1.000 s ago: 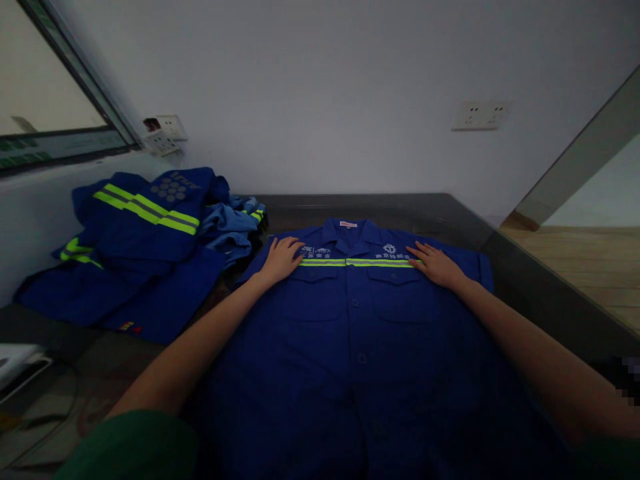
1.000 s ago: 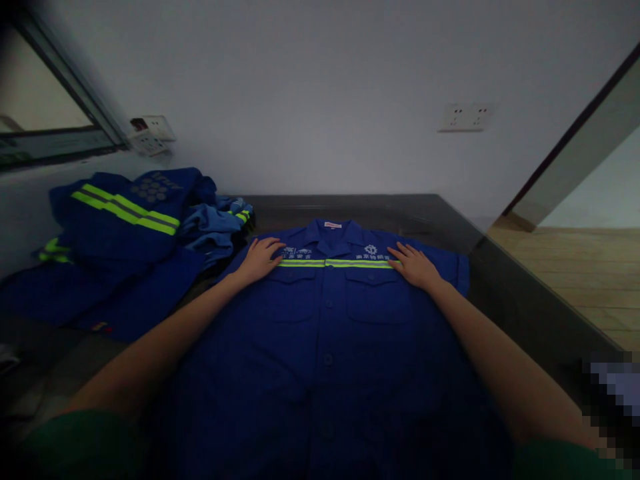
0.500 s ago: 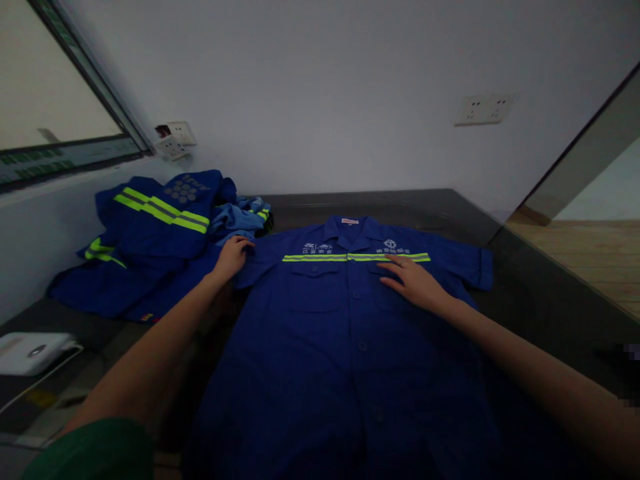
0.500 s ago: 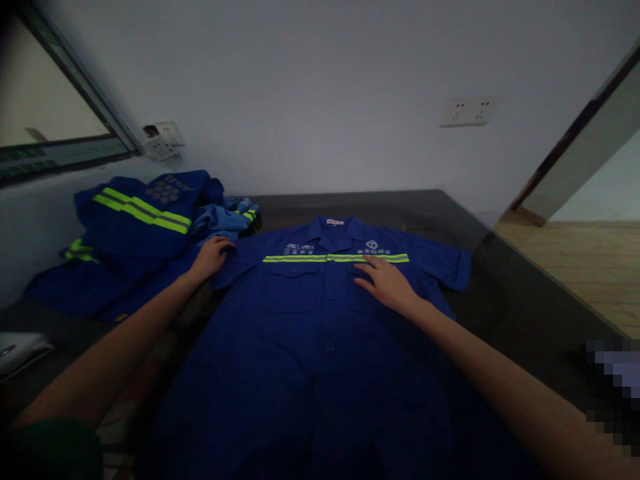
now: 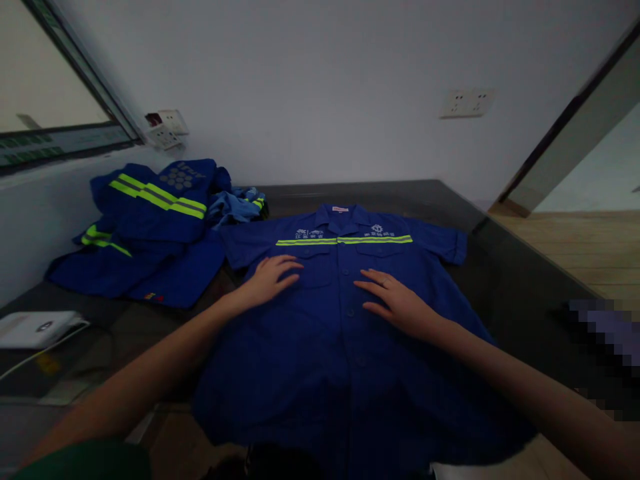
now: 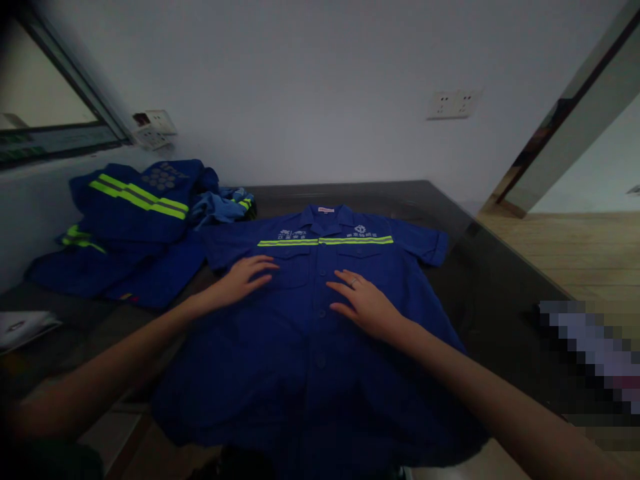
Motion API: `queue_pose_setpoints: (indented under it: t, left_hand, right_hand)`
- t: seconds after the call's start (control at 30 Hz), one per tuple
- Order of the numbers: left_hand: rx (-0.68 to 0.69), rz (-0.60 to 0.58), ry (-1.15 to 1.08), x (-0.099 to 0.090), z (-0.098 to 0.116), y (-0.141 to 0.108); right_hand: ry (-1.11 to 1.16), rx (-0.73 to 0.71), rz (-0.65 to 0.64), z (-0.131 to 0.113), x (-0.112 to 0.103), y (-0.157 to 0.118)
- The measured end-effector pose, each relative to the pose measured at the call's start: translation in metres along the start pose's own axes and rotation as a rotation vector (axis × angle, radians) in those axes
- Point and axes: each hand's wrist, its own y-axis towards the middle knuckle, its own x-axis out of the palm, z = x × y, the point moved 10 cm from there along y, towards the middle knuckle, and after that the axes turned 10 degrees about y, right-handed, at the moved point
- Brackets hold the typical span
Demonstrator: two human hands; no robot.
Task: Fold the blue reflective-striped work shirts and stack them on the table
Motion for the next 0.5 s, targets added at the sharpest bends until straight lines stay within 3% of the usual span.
queue_pose_setpoints:
  t: [0.07,0.13,0.2,0.3,0.37,0.4,0.47,0.5]
  left_hand:
    - [0.145,-0.112,-0.023,0.024,0.046,-0.023]
    - [0.173,-0.113,0.014,0.028,0.063,-0.040]
    - [0.111,-0.013,0.050,0.008,0.059,-0.054]
    - [-0.046,0.233,-0.062,-0.045,0.044,-0.097]
    - [-0.227,0.428,-0.216,-0.071,0.031,-0.153]
    - [-0.346,0.525,-0.280,-0.073,0.024,-0.188]
    - [-0.626,0.743,-0.288,-0.061,0.014,-0.266]
    - [-0.744,0.769,-0.276,-0.042,0.013,-0.297]
  right_hand:
    - [0.034,-0.050,-0.078,-0.028,0.012,-0.014]
    - [0.033,-0.058,-0.141,-0.043,0.023,-0.028]
    - [0.025,-0.021,-0.119,-0.044,0.017,-0.044]
    - [0.154,0.140,0.092,-0.026,-0.029,-0.086]
    - [0.366,0.341,0.196,-0.001,-0.058,-0.137]
    - [0.487,0.475,0.151,0.013,-0.057,-0.167]
    - [0.699,0.700,-0.008,0.033,-0.037,-0.232]
    - [0.755,0.809,-0.095,0.042,-0.021,-0.263]
